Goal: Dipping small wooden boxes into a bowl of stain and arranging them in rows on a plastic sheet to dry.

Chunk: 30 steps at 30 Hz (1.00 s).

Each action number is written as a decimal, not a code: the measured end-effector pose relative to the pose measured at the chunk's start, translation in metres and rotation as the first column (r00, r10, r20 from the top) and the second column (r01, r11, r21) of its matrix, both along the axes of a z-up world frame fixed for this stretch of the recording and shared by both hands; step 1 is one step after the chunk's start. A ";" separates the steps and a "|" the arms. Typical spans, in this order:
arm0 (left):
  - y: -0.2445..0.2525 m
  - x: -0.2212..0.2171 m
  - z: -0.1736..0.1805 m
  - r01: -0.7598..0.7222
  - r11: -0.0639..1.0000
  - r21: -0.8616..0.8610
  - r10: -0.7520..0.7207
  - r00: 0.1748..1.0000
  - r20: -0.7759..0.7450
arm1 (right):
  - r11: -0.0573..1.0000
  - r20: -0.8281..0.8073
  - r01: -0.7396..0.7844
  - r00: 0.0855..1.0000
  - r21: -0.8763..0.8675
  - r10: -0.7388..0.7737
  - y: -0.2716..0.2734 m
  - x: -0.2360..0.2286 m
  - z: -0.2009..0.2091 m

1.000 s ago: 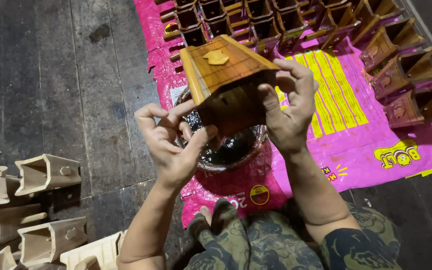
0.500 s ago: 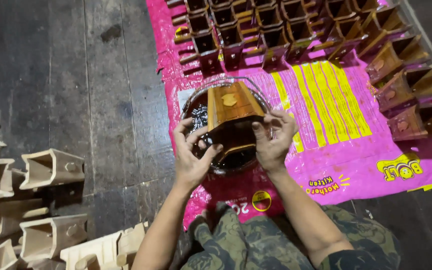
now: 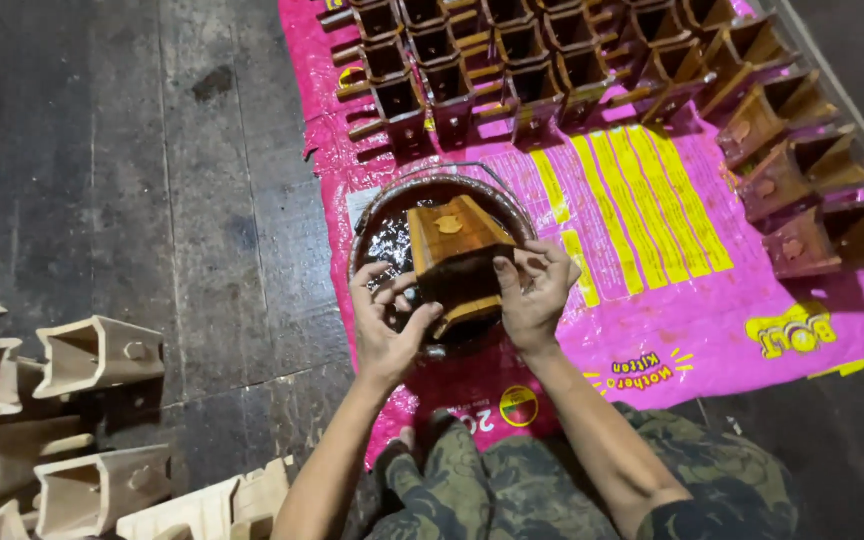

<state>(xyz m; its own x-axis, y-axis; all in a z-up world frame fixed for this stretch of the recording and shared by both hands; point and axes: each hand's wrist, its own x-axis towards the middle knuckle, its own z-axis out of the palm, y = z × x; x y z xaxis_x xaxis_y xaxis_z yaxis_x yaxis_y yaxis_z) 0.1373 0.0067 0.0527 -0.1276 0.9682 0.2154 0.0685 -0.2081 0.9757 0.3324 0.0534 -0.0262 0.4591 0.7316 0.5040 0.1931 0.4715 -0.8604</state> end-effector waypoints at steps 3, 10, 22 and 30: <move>0.005 0.000 -0.011 -0.001 1.000 -0.002 0.001 1.000 -0.030 | 0.998 0.013 0.041 0.999 -0.057 -0.040 0.000 0.000 0.002; 0.001 -0.001 -0.035 -0.034 0.993 0.111 0.051 0.985 -0.162 | 0.998 -0.046 0.062 0.997 0.001 -0.062 -0.003 -0.011 0.005; 0.005 -0.002 -0.062 -0.081 0.966 0.245 0.118 0.983 -0.142 | 0.995 0.024 0.063 0.998 0.074 -0.065 0.000 -0.004 -0.008; 0.007 0.004 -0.047 -0.114 0.964 0.241 0.152 0.978 -0.146 | 0.993 0.024 0.074 0.997 0.097 -0.077 0.007 0.004 -0.025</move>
